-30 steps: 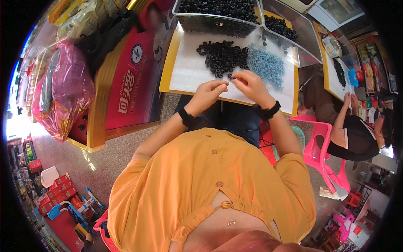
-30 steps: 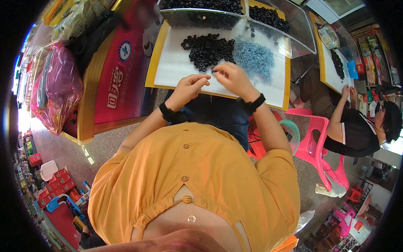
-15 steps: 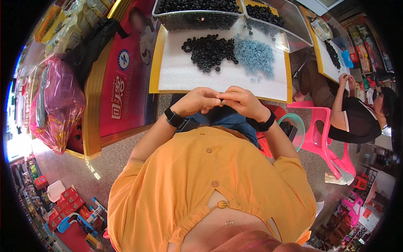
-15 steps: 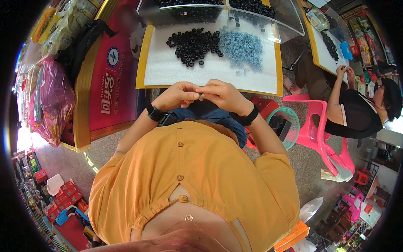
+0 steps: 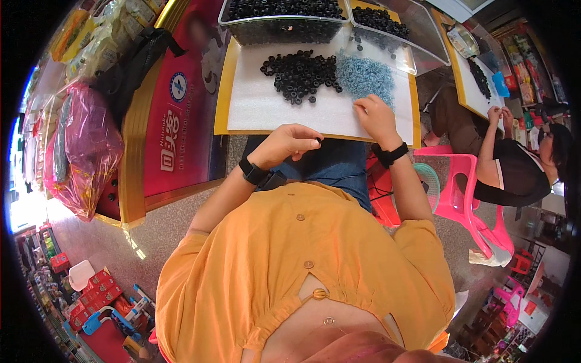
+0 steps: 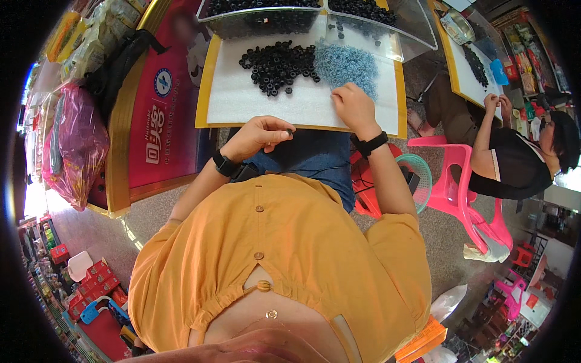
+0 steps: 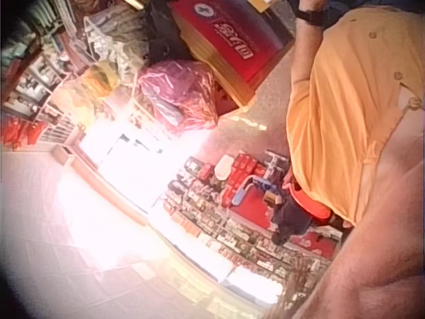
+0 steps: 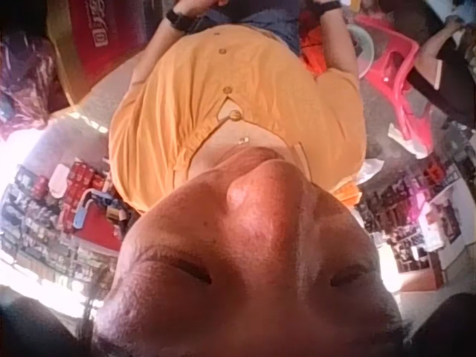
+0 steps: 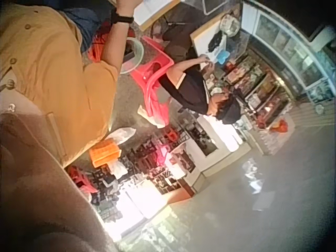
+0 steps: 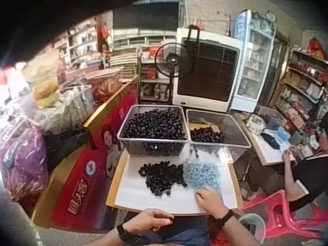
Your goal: The person repeatedly picks up small black plastic components and pins from the workbench and assembles them together by hand.
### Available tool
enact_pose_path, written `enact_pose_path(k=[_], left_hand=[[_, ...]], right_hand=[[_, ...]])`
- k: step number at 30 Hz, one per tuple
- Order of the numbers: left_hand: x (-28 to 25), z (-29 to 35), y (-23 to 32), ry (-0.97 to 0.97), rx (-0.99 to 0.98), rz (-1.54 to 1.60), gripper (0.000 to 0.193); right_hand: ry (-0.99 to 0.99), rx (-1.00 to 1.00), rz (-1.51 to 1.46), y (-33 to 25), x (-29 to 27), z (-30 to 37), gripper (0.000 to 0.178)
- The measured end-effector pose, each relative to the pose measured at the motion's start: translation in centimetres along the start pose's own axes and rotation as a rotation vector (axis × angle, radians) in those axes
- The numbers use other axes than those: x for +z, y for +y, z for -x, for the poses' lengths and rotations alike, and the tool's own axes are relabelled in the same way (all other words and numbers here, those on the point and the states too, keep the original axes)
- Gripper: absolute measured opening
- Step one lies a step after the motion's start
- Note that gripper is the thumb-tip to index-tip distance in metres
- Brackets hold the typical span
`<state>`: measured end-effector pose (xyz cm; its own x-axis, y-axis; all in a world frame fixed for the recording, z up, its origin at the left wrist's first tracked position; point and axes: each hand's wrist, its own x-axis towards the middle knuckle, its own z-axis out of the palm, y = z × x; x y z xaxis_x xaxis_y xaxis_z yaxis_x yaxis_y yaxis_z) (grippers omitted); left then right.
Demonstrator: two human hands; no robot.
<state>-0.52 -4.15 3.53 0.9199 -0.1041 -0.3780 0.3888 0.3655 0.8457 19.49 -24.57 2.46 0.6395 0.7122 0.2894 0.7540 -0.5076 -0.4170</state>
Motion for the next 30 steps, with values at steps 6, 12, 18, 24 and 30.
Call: enact_pose_path(k=[6,12,18,24,30], left_hand=[[-0.1,0.3,0.1,0.044,0.015,0.003,0.027],[-0.4,0.1,0.2,0.056,0.061,-0.02,0.027],[-0.2,-0.2,0.0,0.057,0.067,-0.026,0.028],[-0.2,0.2,0.2,0.107,0.064,-0.032,0.028],[-0.1,-0.6,-0.3,0.084,0.057,-0.04,0.028]], right_hand=[[-0.045,0.021,0.058,0.2,0.3,-1.4,0.011],[0.028,0.094,-0.129,2.3,-0.7,-2.5,0.014],[0.106,0.145,-0.167,2.6,-2.4,-2.5,0.018],[-0.081,0.062,-0.067,3.3,-3.1,1.0,0.012],[-0.085,0.003,0.019,2.6,-2.2,1.9,0.014]])
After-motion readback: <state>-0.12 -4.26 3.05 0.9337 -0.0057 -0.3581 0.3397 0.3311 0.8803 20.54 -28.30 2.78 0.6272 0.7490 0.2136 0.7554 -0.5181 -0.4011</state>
